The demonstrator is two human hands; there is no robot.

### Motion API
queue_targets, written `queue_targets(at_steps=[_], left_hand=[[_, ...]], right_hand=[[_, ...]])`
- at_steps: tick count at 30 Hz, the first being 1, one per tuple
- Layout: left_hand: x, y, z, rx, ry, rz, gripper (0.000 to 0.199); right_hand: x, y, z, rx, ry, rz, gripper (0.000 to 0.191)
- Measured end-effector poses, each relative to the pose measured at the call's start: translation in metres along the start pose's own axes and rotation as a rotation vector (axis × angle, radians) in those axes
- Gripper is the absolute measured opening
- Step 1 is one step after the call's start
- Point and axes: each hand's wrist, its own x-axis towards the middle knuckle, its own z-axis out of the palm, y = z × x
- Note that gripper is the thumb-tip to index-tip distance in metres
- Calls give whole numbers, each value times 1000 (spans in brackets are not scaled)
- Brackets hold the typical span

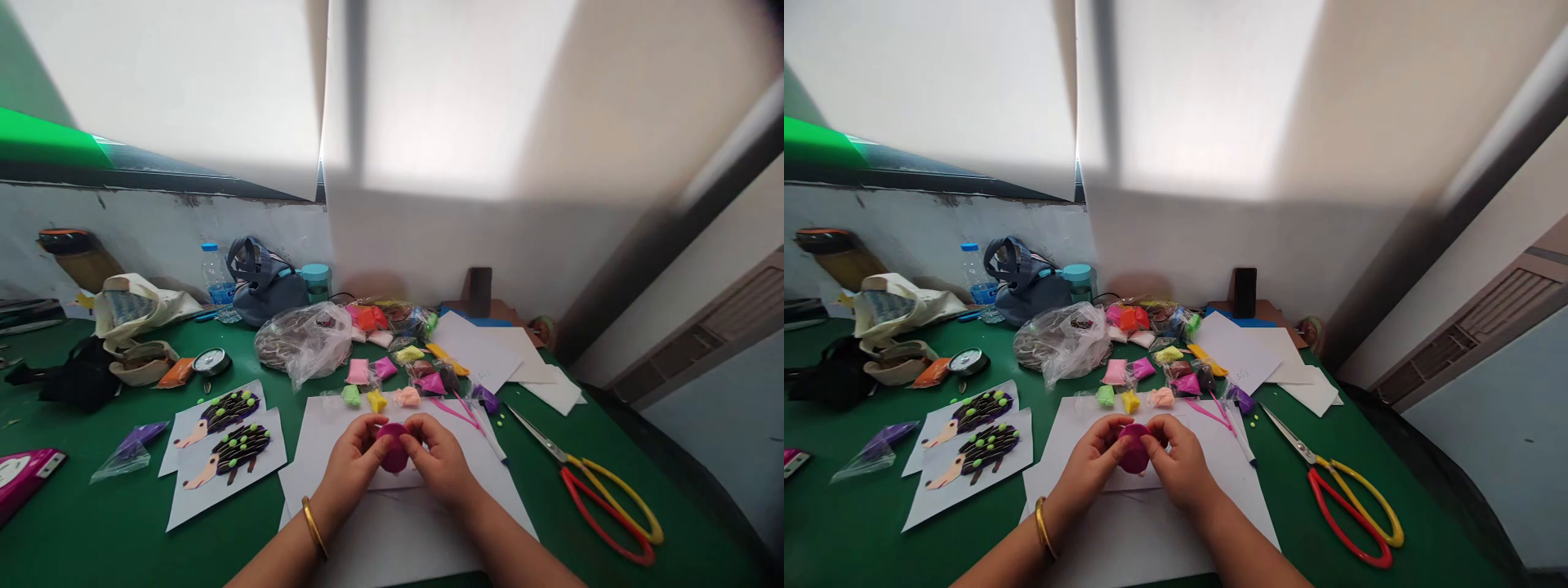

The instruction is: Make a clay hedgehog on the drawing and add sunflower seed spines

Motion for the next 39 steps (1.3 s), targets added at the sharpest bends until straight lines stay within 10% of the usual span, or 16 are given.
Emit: queue_targets(at_steps=[18, 39], left_hand=[[3, 2, -4, 63, 50, 11, 41], [3, 4, -3, 4, -8, -10, 35]], right_hand=[[0, -5, 0, 18, -126, 31, 24], [2, 5, 0, 112, 32, 21, 27]])
